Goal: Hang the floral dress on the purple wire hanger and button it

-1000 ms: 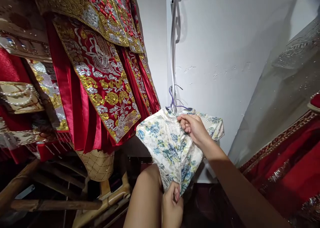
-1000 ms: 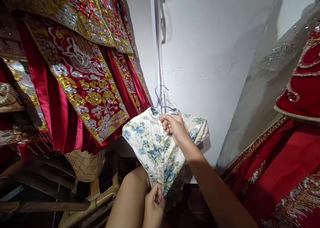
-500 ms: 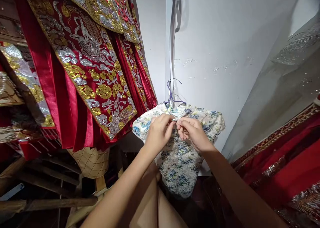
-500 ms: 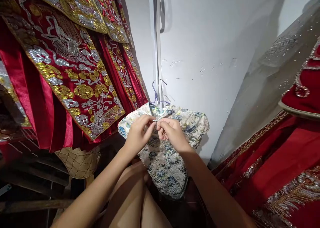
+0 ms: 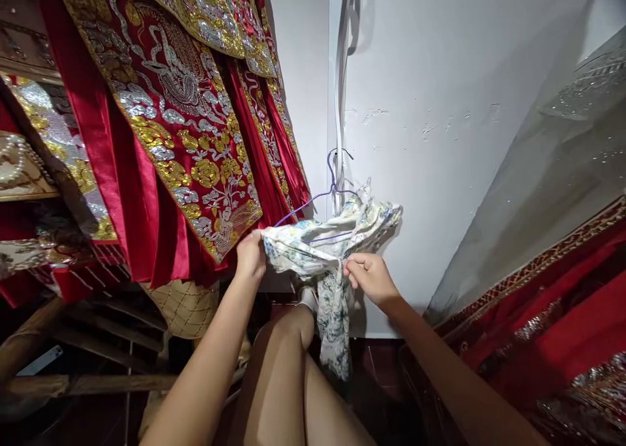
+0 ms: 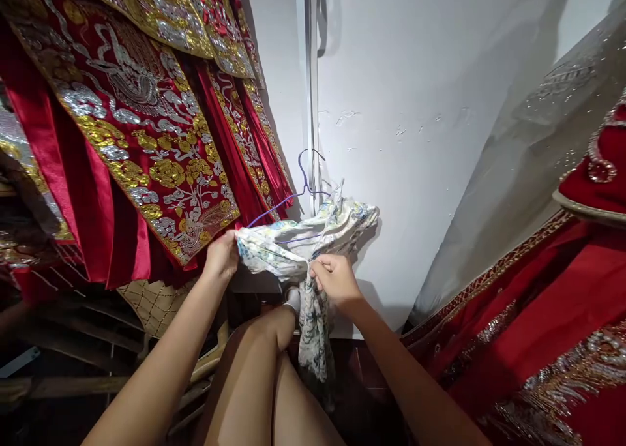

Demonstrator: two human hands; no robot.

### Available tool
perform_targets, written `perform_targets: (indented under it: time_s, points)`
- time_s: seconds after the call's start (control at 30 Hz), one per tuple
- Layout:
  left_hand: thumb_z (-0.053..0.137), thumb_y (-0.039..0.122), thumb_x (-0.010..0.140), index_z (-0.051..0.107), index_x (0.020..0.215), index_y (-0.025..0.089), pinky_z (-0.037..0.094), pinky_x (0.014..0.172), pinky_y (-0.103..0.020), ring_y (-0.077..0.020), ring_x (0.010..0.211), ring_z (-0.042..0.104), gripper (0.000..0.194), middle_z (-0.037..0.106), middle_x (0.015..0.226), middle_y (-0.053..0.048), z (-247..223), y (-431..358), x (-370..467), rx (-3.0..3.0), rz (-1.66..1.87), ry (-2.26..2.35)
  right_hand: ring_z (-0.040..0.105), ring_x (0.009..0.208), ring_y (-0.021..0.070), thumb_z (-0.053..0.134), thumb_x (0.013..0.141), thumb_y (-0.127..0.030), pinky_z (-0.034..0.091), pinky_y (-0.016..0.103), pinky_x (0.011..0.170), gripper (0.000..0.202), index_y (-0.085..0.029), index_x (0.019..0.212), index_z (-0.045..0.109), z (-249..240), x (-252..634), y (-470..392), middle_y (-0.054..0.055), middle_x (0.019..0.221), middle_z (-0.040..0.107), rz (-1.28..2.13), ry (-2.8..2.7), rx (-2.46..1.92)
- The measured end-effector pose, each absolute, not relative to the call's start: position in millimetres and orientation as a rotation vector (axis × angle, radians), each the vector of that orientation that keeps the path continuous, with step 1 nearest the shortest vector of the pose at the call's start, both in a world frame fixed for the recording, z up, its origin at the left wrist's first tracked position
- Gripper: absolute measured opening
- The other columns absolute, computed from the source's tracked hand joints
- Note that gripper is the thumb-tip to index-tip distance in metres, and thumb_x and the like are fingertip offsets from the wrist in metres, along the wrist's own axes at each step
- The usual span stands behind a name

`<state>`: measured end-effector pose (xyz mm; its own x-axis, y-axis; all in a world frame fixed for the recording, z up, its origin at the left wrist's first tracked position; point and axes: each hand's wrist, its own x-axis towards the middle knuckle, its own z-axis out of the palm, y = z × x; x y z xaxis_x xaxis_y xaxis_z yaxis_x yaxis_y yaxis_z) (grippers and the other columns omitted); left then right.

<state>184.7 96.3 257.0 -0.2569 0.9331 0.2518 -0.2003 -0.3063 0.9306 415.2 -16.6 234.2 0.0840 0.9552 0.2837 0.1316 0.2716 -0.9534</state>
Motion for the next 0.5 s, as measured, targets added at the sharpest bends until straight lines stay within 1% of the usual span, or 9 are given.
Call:
perform_targets:
  time_s: [0.07, 0.13, 0.23, 0.3, 0.37, 0.43, 0.5]
  points:
    - [0.060, 0.011, 0.085, 0.049, 0.067, 0.017, 0.046, 0.054, -0.021, -0.0089, 0.047, 0.050, 0.022, 0.049, 0.055, 0.004, 232, 82, 185, 0.985, 1.549, 1.066, 0.042, 0.039, 0.0106, 0.055, 0.075, -0.034, 0.033, 0.025, 0.047, 0.025, -0.020, 0.054, 0.056, 226, 413, -23, -0.004, 0.038, 0.047, 0.902, -1.303, -1.102]
    - [0.062, 0.009, 0.083, 0.048, 0.064, 0.017, 0.045, 0.051, -0.021, -0.0095, 0.044, 0.050, 0.024, 0.049, 0.053, 0.004, 211, 64, 187, 0.896, 1.417, 1.075, 0.040, 0.039, 0.0105, 0.054, 0.075, -0.034, 0.032, 0.025, 0.046, 0.025, -0.021, 0.054, 0.056, 214, 415, -29, -0.004, 0.038, 0.047, 0.938, -1.253, -1.096]
    - [0.063, 0.010, 0.080, 0.051, 0.066, 0.017, 0.050, 0.055, -0.024, -0.0128, 0.051, 0.059, 0.020, 0.055, 0.059, 0.000, 194, 42, 187, 0.806, 1.276, 1.064, 0.036, 0.038, 0.0102, 0.052, 0.075, -0.034, 0.029, 0.025, 0.046, 0.026, -0.022, 0.052, 0.053, 193, 426, -36, -0.004, 0.037, 0.045, 1.002, -1.238, -1.126]
    - [0.067, 0.013, 0.078, 0.053, 0.069, 0.016, 0.052, 0.062, -0.024, -0.0134, 0.060, 0.063, 0.017, 0.060, 0.066, -0.001, 196, 33, 188, 0.774, 1.245, 1.008, 0.034, 0.038, 0.0102, 0.053, 0.077, -0.034, 0.029, 0.026, 0.046, 0.029, -0.022, 0.050, 0.052, 183, 437, -38, -0.004, 0.036, 0.042, 1.088, -1.344, -1.156]
    - [0.073, 0.021, 0.076, 0.055, 0.074, 0.016, 0.050, 0.065, -0.022, -0.0122, 0.065, 0.062, 0.018, 0.061, 0.073, 0.000, 206, 24, 195, 0.796, 1.248, 0.885, 0.033, 0.037, 0.0102, 0.055, 0.084, -0.038, 0.030, 0.026, 0.047, 0.038, -0.021, 0.050, 0.054, 180, 448, -38, -0.004, 0.036, 0.041, 1.209, -1.501, -1.192]
    - [0.076, 0.031, 0.076, 0.058, 0.079, 0.017, 0.047, 0.067, -0.020, -0.0119, 0.070, 0.059, 0.023, 0.060, 0.077, 0.000, 222, 11, 209, 0.886, 1.248, 0.735, 0.037, 0.041, 0.0110, 0.051, 0.093, -0.048, 0.035, 0.027, 0.051, 0.046, -0.020, 0.057, 0.063, 183, 454, -37, -0.003, 0.041, 0.046, 1.262, -1.576, -1.215]
    - [0.072, 0.039, 0.082, 0.059, 0.084, 0.018, 0.046, 0.070, -0.022, -0.0131, 0.073, 0.057, 0.024, 0.059, 0.080, 0.000, 238, -6, 230, 1.079, 1.218, 0.624, 0.046, 0.050, 0.0129, 0.043, 0.096, -0.062, 0.040, 0.027, 0.057, 0.057, -0.018, 0.070, 0.070, 191, 452, -34, 0.000, 0.051, 0.055, 1.223, -1.552, -1.192]
